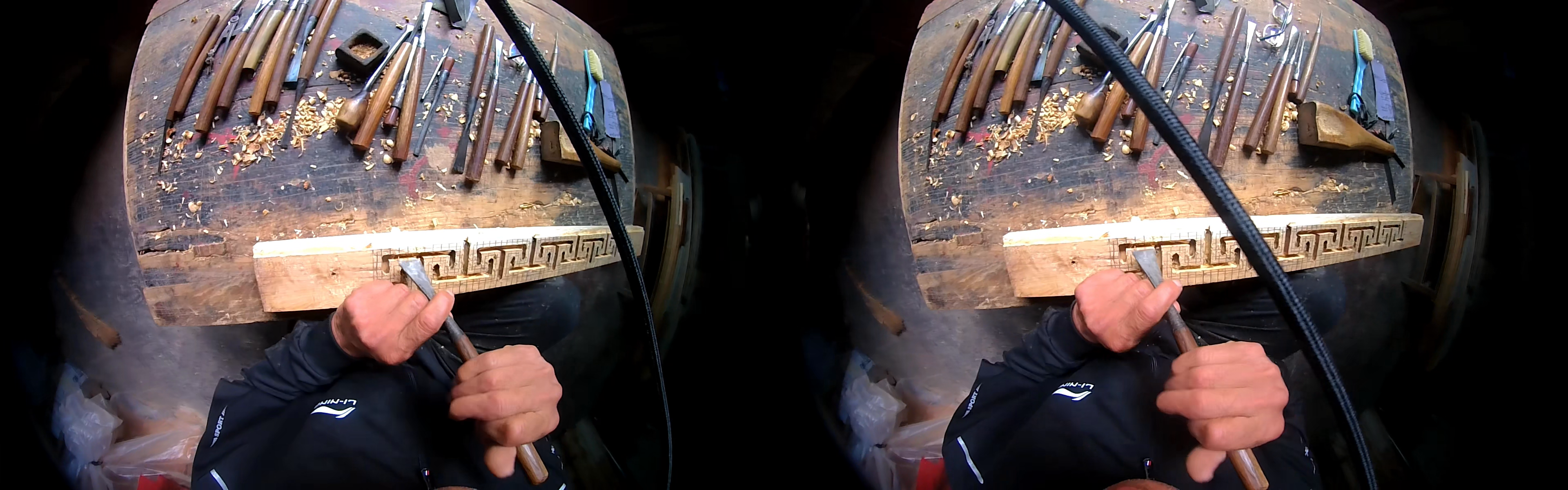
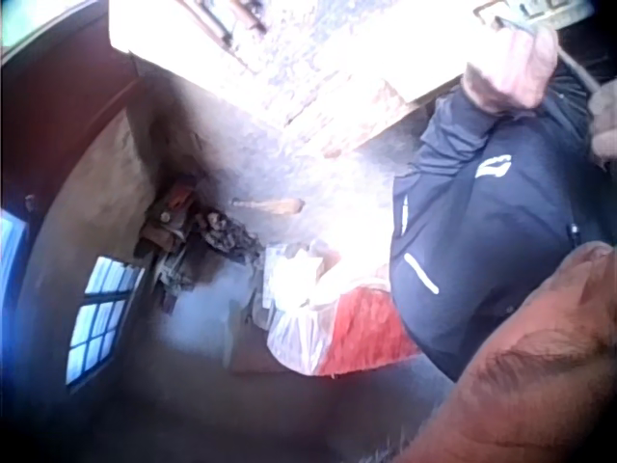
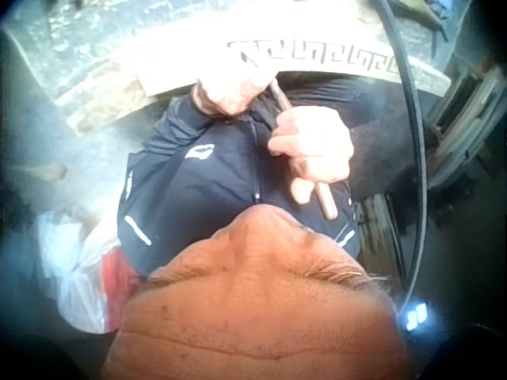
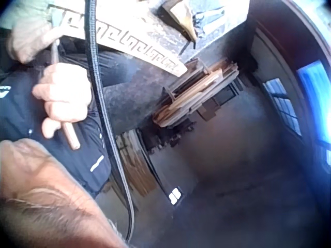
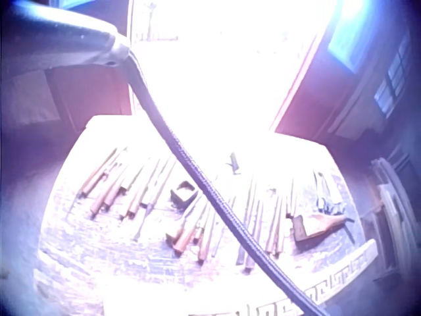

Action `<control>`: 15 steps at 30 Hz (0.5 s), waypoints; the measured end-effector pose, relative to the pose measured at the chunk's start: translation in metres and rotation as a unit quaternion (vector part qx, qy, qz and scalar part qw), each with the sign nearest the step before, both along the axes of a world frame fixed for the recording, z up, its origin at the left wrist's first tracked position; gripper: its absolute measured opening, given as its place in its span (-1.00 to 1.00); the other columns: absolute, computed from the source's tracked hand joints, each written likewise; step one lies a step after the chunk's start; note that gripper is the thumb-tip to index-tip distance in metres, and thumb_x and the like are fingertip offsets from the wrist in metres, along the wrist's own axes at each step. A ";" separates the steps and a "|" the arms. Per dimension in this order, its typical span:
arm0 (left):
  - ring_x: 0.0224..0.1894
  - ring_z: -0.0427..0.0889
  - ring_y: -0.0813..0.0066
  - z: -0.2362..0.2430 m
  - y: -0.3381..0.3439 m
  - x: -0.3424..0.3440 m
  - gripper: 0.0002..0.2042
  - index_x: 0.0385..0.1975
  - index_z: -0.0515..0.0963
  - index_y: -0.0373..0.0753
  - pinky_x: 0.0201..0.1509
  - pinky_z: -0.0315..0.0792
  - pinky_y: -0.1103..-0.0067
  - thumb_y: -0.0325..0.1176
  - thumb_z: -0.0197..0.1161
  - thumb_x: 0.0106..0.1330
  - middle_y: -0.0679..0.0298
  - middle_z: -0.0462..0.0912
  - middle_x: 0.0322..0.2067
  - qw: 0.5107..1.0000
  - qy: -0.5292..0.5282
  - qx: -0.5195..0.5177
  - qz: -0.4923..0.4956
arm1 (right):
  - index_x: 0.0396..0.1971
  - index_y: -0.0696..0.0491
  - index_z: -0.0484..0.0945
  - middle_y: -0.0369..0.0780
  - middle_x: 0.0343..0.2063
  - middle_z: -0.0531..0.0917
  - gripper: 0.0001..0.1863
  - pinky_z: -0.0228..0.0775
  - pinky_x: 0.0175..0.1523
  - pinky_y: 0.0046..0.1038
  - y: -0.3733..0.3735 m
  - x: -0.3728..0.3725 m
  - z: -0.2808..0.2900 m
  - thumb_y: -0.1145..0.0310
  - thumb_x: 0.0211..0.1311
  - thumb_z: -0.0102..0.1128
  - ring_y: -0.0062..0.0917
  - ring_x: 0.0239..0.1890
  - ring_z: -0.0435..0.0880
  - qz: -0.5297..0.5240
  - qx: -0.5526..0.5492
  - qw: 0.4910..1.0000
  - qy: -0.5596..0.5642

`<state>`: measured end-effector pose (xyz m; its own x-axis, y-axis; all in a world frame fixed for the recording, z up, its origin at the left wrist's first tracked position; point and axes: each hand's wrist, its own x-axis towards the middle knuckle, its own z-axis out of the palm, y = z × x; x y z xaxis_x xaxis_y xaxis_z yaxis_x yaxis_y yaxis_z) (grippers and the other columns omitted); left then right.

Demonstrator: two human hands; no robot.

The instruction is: The person carves a repeating geometric pattern into a wooden board using a chisel and a mallet. They hammer the chisel into the wood to create deep grooves and then clear the wood chips by hand.

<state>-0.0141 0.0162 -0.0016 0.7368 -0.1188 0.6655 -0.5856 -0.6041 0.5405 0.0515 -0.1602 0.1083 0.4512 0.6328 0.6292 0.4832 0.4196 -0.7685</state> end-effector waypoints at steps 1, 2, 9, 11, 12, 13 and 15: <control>-0.60 0.59 0.50 -0.001 0.000 0.000 -0.55 0.17 0.63 -0.40 -0.57 0.36 0.53 -0.42 0.56 0.33 0.34 0.60 -0.54 1.000 0.003 -0.008 -0.010 | -0.66 0.10 0.35 0.00 -0.56 0.70 -0.33 0.58 -0.54 -0.37 0.003 0.000 0.001 0.02 0.69 0.26 -0.35 -0.67 0.64 0.009 0.006 1.000 -0.001; -0.60 0.59 0.50 -0.001 0.000 -0.002 -0.55 0.18 0.63 -0.41 -0.57 0.36 0.53 -0.43 0.56 0.33 0.34 0.60 -0.53 1.000 0.009 -0.011 -0.012 | -0.67 0.08 0.34 -0.05 -0.60 0.69 -0.32 0.50 -0.58 -0.42 0.007 -0.001 0.001 0.00 0.72 0.20 -0.40 -0.71 0.59 -0.005 0.015 1.000 0.017; -0.59 0.61 0.50 -0.007 0.001 -0.002 -0.56 0.17 0.61 -0.44 -0.57 0.38 0.53 -0.47 0.55 0.34 0.31 0.60 -0.54 0.999 0.020 -0.047 0.000 | -0.68 -0.01 0.30 -0.25 -0.74 0.61 -0.31 0.28 -0.71 -0.58 0.033 -0.015 -0.004 -0.04 0.78 0.05 -0.59 -0.84 0.43 -0.116 0.041 0.990 0.075; -0.59 0.62 0.49 -0.008 0.000 -0.002 -0.57 0.16 0.61 -0.45 -0.56 0.40 0.54 -0.47 0.54 0.35 0.30 0.61 -0.54 0.998 0.023 -0.056 0.008 | -0.68 -0.02 0.31 -0.26 -0.75 0.60 -0.31 0.26 -0.72 -0.59 0.037 -0.013 -0.003 -0.03 0.78 0.05 -0.61 -0.85 0.43 -0.117 0.030 0.990 0.070; -0.59 0.62 0.49 -0.008 -0.001 -0.002 -0.58 0.16 0.60 -0.45 -0.56 0.40 0.54 -0.47 0.54 0.35 0.30 0.61 -0.54 0.998 0.025 -0.059 0.012 | -0.68 -0.02 0.30 -0.26 -0.75 0.60 -0.32 0.26 -0.72 -0.59 0.038 -0.012 -0.003 -0.02 0.78 0.05 -0.60 -0.85 0.43 -0.112 0.027 0.991 0.068; -0.59 0.63 0.49 -0.007 -0.001 -0.002 -0.58 0.16 0.60 -0.46 -0.56 0.41 0.54 -0.47 0.54 0.36 0.30 0.61 -0.54 0.997 0.028 -0.063 0.016 | -0.68 -0.02 0.30 -0.26 -0.75 0.60 -0.32 0.26 -0.72 -0.59 0.038 -0.011 -0.003 -0.01 0.78 0.05 -0.60 -0.85 0.43 -0.106 0.024 0.992 0.066; -0.59 0.64 0.49 -0.006 0.000 -0.002 -0.59 0.15 0.60 -0.46 -0.55 0.43 0.55 -0.47 0.54 0.36 0.30 0.61 -0.54 0.998 0.030 -0.060 0.018 | -0.68 -0.02 0.30 -0.26 -0.75 0.60 -0.33 0.26 -0.72 -0.59 0.039 -0.009 -0.003 0.00 0.78 0.05 -0.60 -0.85 0.43 -0.101 0.017 0.993 0.065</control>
<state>-0.0158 0.0164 -0.0076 0.7777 -0.0133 0.6285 -0.5296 -0.5526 0.6436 0.0426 -0.1212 0.1050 0.6449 0.5007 0.5774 0.4580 0.3516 -0.8165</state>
